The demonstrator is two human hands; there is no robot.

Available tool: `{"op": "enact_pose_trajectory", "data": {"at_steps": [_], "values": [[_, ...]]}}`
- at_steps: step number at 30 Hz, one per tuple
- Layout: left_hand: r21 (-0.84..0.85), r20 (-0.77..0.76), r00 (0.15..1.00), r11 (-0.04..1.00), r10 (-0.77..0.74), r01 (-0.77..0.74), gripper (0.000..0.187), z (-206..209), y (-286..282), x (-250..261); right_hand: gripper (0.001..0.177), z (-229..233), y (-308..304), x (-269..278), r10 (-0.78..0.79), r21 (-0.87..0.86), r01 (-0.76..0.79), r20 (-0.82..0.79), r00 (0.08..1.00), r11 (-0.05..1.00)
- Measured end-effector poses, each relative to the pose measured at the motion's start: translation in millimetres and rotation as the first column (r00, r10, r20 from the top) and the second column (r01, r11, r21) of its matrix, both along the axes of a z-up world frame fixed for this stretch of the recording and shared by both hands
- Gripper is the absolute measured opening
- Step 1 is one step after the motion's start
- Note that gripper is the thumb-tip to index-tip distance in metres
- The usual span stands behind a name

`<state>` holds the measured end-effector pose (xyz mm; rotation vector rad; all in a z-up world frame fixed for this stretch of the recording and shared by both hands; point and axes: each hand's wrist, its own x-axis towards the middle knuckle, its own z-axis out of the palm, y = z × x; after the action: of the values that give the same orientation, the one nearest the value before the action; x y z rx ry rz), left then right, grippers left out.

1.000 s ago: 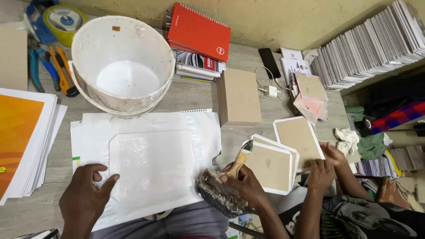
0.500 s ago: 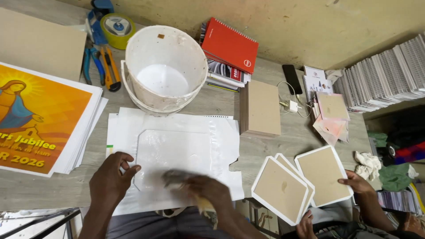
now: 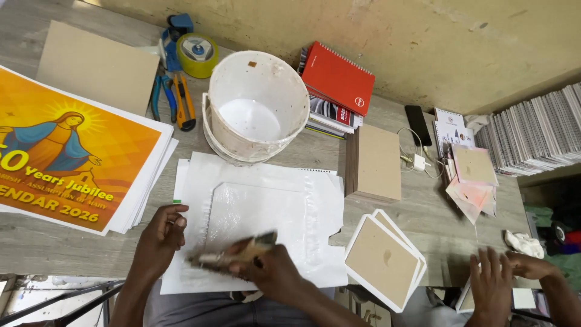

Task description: The person applies a white adhesive to a sheet of paper using a brush, then places a smaller piece of cardboard on top and smooths it down. This process is repeated multiple times with different pieces of paper and cardboard.

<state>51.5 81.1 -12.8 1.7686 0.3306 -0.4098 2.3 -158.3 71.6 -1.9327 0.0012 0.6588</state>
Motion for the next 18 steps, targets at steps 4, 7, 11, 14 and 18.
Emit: {"op": "enact_pose_trajectory", "data": {"at_steps": [4, 7, 11, 14, 18], "values": [[0.042, 0.017, 1.0, 0.999, 0.0, -0.001, 0.054, 3, -10, -14, 0.031, -19, -5, 72, -0.086, -0.096, 0.111, 0.229, 0.97, 0.989], [0.345, 0.002, 0.996, 0.935, -0.087, 0.081, 0.075, -7, -30, -10, 0.03, -23, -7, 106, -0.202, -0.106, 0.263, 0.399, 0.895, 0.959], [0.568, 0.024, 0.984, 0.813, -0.175, 0.131, 0.075, -32, -48, -9, 0.028, -19, -6, 82, -0.168, -0.151, 0.374, 0.701, 0.693, 0.915], [0.572, -0.032, 0.986, 0.806, -0.164, 0.152, 0.066, -19, -54, 4, 0.033, -43, -33, 65, -0.459, -0.022, 0.54, 0.498, 0.736, 0.842], [0.566, -0.02, 0.982, 0.808, -0.185, 0.164, 0.057, -18, -55, 9, 0.039, -68, -122, 45, -0.638, -0.031, 0.778, 0.553, 0.536, 0.627]]}}
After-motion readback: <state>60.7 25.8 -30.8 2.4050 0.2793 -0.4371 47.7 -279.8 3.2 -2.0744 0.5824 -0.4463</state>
